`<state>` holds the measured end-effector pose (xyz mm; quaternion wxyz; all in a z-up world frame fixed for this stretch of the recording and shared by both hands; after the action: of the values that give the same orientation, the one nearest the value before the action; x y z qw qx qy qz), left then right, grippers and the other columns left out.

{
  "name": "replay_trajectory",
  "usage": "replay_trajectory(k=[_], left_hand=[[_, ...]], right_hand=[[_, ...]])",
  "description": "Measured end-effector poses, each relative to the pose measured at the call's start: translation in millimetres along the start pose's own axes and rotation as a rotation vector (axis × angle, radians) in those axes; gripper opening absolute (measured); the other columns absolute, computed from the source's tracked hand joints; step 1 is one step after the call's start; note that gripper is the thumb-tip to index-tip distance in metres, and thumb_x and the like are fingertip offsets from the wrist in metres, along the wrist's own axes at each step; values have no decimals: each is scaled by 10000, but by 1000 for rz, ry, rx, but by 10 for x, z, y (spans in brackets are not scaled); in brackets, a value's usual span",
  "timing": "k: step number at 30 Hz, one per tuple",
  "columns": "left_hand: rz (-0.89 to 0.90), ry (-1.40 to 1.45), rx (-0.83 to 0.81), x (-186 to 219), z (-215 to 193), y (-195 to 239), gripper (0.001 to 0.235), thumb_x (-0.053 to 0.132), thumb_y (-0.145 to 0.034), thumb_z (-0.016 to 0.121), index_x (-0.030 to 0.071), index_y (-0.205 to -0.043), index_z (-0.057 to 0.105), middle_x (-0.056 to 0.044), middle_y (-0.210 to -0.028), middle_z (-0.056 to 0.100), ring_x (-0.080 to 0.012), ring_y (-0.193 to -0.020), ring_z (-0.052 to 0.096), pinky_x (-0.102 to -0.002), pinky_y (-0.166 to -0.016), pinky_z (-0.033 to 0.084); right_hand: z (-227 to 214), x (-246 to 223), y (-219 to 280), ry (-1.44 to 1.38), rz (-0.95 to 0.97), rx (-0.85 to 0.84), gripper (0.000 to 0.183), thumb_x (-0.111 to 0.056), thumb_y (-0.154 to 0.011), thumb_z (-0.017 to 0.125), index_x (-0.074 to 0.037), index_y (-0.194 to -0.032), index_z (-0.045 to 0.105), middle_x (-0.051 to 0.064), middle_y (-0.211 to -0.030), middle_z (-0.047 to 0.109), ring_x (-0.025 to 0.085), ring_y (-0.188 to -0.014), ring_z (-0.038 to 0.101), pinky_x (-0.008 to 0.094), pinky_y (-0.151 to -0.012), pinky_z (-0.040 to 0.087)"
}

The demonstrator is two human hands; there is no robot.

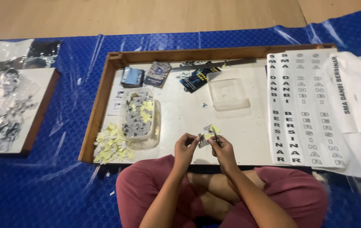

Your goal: Cutting out small printed labels from a sheet using scissors

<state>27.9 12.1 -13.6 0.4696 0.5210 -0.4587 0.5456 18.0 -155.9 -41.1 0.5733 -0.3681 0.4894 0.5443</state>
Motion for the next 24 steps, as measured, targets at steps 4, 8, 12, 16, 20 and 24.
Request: replay_trajectory(k=[4,8,12,16,20,24], left_hand=[[24,-40,19,100,-83,-2,107,119,-859,826,48,-869,747,-127,-780,746,-189,-775,708,-361,-787,576],[158,-61,132,385,-437,-221,51,38,-888,765,28,-869,718,-163,-751,721,-254,-750,697,-411,-783,562],[179,0,311,391,-1135,-681,71,129,-940,758,95,-904,708,-108,-790,688,-191,-771,630,-365,-757,503],[235,-134,407,588,-1532,-989,111,125,-910,794,44,-919,719,-132,-776,695,-188,-727,614,-373,-736,513],[-148,-560,267,146,-1906,-1322,144,197,-963,703,60,-924,685,-107,-780,667,-227,-699,554,-336,-631,458],[-302,-790,178,-654,-2269,-1624,103,147,-928,661,53,-893,685,-110,-842,706,-235,-761,613,-367,-636,475]], right_hand=[[6,50,7,-3,18,-20,147,-119,-985,705,19,-947,670,2,-580,388,71,-474,378,235,-440,315],[-31,-20,20,58,20,34,166,-138,-1012,669,-14,-903,653,-5,-528,368,66,-443,354,214,-450,325],[-134,40,-47,51,60,101,179,-110,-1028,617,-13,-878,624,-29,-525,289,68,-438,282,226,-461,280],[-121,54,-104,47,66,92,202,-126,-1037,607,12,-889,613,-32,-519,282,68,-431,275,231,-473,281],[-184,170,-166,29,111,100,206,-175,-1011,637,-51,-856,579,-59,-563,272,62,-472,245,245,-469,234],[-177,111,-141,63,161,120,246,-206,-1014,637,-62,-827,564,-44,-571,248,104,-517,199,288,-508,202]])
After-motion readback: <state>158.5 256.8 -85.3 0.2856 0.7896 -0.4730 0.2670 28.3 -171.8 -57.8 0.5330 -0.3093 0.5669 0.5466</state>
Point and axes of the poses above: each hand's wrist, its own y-axis away from the middle knuckle, its own z-axis out of the palm, x = y × z, the point moved 3 cm from there along -y, towards the middle knuckle
